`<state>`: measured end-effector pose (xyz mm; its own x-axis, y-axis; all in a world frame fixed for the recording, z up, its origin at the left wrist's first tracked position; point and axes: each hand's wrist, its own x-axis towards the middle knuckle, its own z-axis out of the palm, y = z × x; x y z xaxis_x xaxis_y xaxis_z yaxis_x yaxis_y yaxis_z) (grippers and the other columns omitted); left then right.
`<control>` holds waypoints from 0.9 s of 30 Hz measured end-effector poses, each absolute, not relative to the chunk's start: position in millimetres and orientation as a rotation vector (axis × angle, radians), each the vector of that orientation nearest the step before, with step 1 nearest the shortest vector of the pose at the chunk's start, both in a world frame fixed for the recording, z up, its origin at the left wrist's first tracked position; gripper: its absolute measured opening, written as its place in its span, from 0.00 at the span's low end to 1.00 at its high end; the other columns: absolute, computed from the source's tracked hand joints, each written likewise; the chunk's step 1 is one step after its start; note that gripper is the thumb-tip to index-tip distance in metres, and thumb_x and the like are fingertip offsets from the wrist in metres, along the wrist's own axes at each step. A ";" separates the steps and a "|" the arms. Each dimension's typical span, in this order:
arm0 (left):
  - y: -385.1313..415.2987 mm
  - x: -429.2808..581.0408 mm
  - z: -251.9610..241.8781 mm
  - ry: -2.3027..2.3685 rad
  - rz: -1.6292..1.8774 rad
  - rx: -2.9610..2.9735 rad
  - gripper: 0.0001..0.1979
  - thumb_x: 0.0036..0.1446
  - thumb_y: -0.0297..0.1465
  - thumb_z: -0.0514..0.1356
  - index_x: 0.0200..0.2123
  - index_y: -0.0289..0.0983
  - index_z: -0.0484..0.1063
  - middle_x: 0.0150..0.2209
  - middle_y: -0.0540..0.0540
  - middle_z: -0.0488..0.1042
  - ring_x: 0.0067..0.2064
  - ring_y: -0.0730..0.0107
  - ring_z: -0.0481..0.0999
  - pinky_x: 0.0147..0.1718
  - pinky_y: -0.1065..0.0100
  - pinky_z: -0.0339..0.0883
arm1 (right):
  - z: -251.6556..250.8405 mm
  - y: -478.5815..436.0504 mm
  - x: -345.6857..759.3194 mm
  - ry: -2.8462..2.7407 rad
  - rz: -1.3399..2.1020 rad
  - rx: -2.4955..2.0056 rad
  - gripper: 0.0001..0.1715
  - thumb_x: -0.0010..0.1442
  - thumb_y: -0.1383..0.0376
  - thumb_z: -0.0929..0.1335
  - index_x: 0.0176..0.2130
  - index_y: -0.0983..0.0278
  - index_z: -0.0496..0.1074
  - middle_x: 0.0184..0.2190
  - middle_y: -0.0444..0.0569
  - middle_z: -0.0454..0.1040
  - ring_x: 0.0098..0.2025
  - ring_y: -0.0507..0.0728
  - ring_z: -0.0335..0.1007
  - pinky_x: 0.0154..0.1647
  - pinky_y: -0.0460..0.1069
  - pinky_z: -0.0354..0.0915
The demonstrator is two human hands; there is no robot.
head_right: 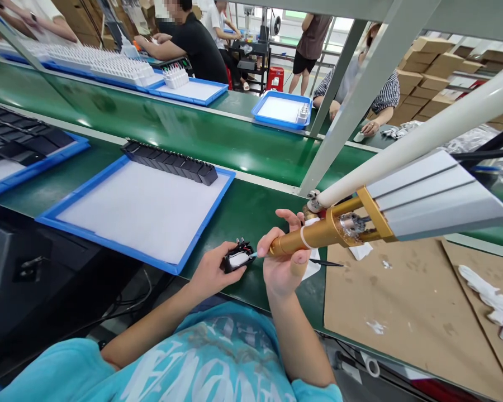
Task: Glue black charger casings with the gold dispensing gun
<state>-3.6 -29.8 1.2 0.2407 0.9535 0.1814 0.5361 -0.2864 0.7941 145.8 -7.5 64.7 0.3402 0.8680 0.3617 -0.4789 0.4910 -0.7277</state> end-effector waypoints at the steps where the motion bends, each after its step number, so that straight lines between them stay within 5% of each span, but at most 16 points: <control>1: -29.4 -3.5 0.2 1.362 0.897 1.915 0.16 0.52 0.34 0.62 0.44 0.39 0.68 0.37 0.49 0.77 0.36 0.65 0.77 0.37 0.67 0.69 | 65.1 -7.7 145.2 -0.811 0.939 -0.553 0.26 0.55 0.44 0.65 0.49 0.52 0.66 0.46 0.44 0.69 0.16 0.45 0.63 0.14 0.47 0.56; 8: -24.2 -0.6 -12.6 1.445 0.793 1.879 0.15 0.53 0.37 0.61 0.43 0.40 0.65 0.36 0.49 0.77 0.33 0.65 0.76 0.32 0.68 0.66 | 68.4 -7.2 139.3 -0.801 0.933 -0.554 0.23 0.56 0.46 0.64 0.48 0.51 0.67 0.46 0.43 0.69 0.17 0.45 0.62 0.15 0.48 0.57; 27: -23.0 15.2 -3.2 1.255 1.014 1.909 0.19 0.52 0.37 0.63 0.47 0.40 0.68 0.45 0.45 0.78 0.44 0.61 0.78 0.44 0.64 0.71 | 71.4 -8.8 128.2 -0.852 0.952 -0.535 0.23 0.55 0.46 0.64 0.47 0.51 0.66 0.43 0.42 0.67 0.16 0.44 0.60 0.14 0.47 0.57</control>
<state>15.2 -23.0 -3.2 0.2494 0.9335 0.2576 0.4477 -0.3470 0.8241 128.2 -8.8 71.4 0.3066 0.8690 0.3883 -0.4818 0.4935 -0.7241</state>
